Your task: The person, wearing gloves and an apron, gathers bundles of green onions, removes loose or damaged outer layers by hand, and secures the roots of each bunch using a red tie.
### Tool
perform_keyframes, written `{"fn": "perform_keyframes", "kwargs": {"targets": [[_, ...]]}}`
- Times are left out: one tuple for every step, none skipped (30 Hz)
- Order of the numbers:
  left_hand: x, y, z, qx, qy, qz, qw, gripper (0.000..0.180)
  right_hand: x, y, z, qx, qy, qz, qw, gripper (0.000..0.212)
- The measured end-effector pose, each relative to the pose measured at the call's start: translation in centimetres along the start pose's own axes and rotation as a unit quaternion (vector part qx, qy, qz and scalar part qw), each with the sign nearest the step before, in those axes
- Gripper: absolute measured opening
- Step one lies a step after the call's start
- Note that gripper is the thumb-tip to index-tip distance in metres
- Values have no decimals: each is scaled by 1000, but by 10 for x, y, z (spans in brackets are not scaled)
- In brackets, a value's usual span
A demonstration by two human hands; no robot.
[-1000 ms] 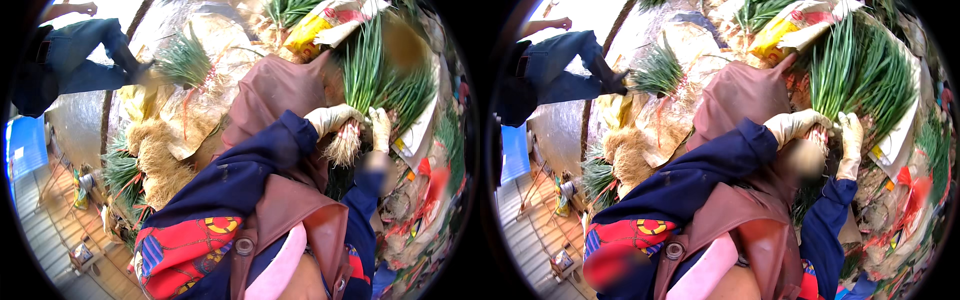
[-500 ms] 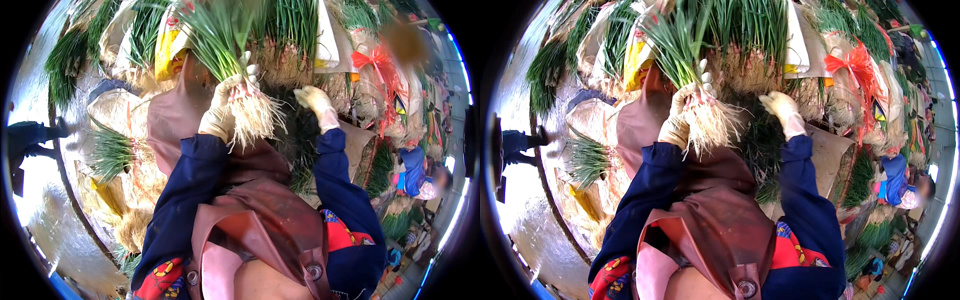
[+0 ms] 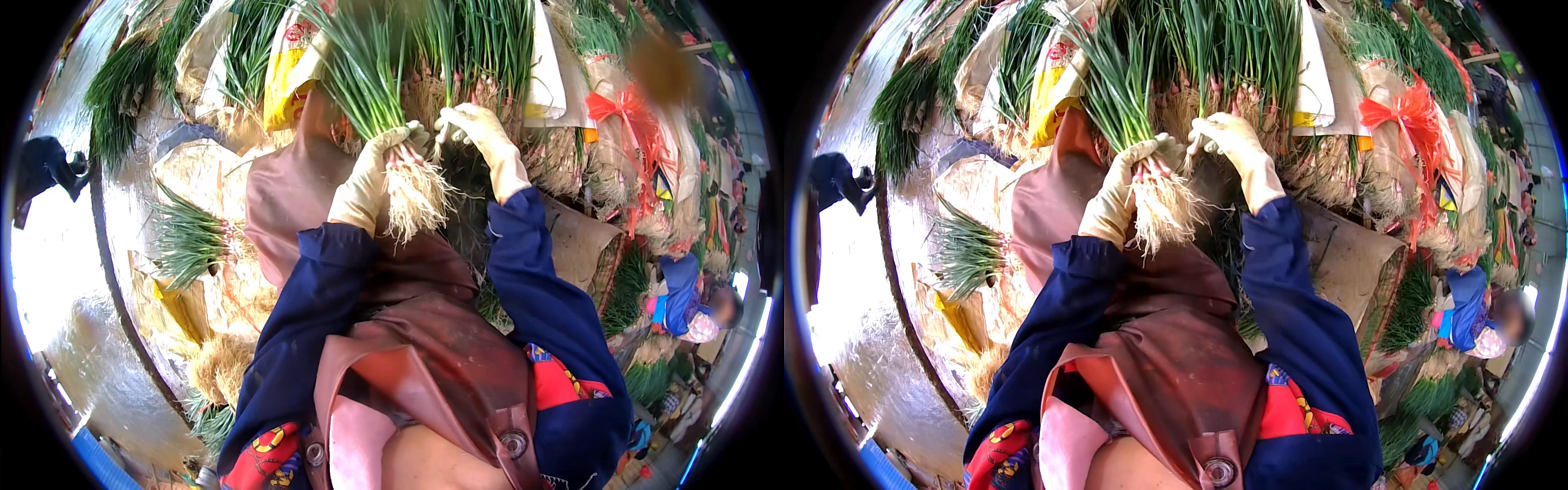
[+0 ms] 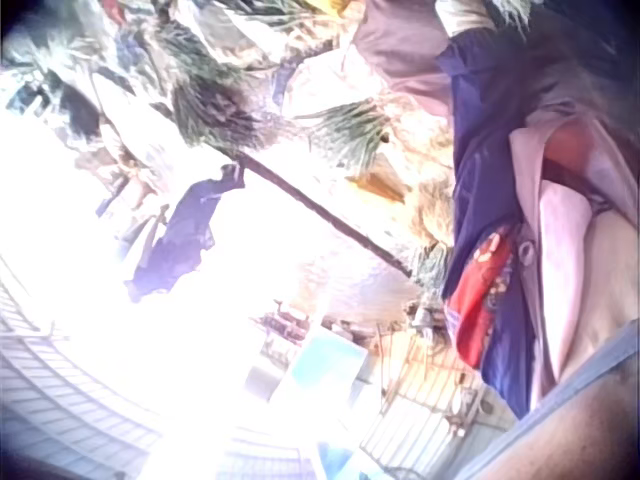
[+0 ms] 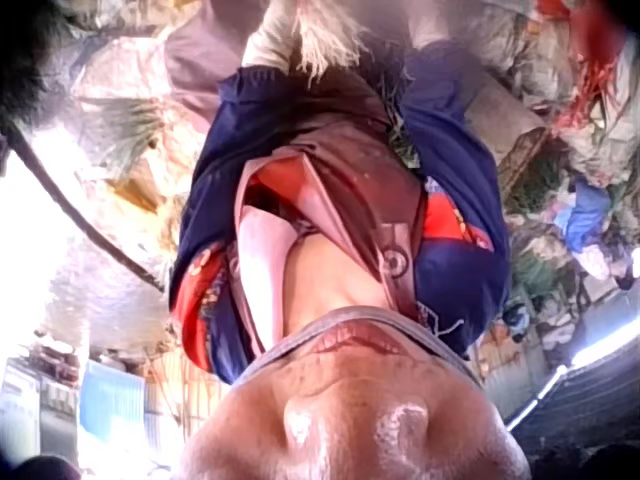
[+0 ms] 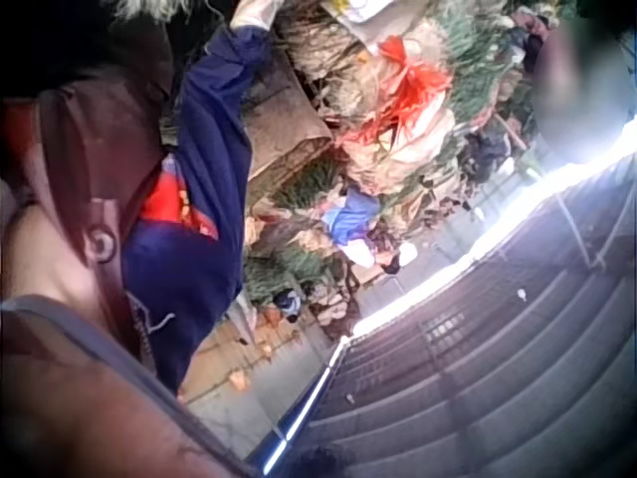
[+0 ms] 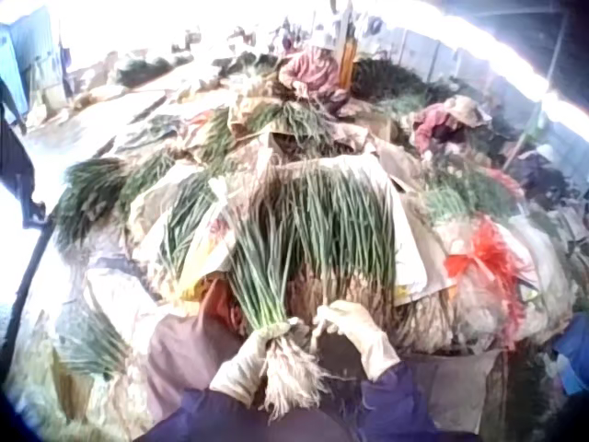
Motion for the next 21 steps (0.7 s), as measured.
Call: {"fn": "perform_keyframes", "kwargs": {"targets": [[20,0,-7,-20,-35,-48,998,31,4,-5,-7,-10,-14,-34,999,31],[-1,2,2,-70,53,-42,995,31,8,-11,-10,-21,-28,-69,997,35],[-6,5,6,-85,99,-48,990,30,12,-21,-3,-44,-45,-99,993,40],[-5,10,11,-104,147,-51,982,29,14,-33,6,-47,-66,-9,997,39],[15,13,6,-121,18,-66,990,27,14,-39,16,-52,-88,81,991,38],[20,14,6,-133,13,-63,989,25,14,-45,23,-58,-110,170,978,37],[21,15,6,-119,14,-68,990,25,17,-28,17,-42,-12,371,928,35],[22,15,5,-106,15,-73,992,24,17,-31,21,-33,-8,357,933,34],[22,15,4,-109,20,-72,991,24,16,-37,29,-23,-4,344,939,33],[23,14,3,-113,25,-72,991,24,16,-37,31,-13,-1,329,944,33],[25,14,2,-117,31,-72,990,24,17,-34,29,-4,-20,302,953,35],[26,14,1,-122,19,-71,990,24,14,-38,35,-70,-72,193,976,35],[28,16,2,-132,10,-69,989,24,8,-50,42,-130,-128,80,980,35],[25,14,-2,-135,-6,-70,988,24,18,-30,33,-190,-172,-33,966,36],[21,11,-5,-157,-31,-34,987,22,14,-14,15,-138,-117,-99,978,36],[21,10,-5,-151,-34,-24,988,21,10,-11,10,-111,-139,-202,963,34],[20,10,-5,-147,-36,-13,988,20,2,-11,5,-82,-159,-302,936,33],[20,11,-5,-143,-39,-1,989,19,-9,-14,0,-52,-179,-399,898,32],[22,15,-4,-132,-60,2,989,23,-27,-37,-3,-32,-178,-394,901,31],[25,17,-2,-142,-67,23,987,23,-48,-60,-7,-12,-178,-388,904,29],[24,16,0,-145,-78,45,985,23,-58,-61,-15,94,-28,-450,888,32]]}}
Point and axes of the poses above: each hand's wrist, its own z-axis towards the middle knuckle, its own x-axis out of the palm, y = z × x, the point moved 1 cm from there along z, towards the middle knuckle, and after that the axes turned 2 degrees about -x, right-handed, at the moved point
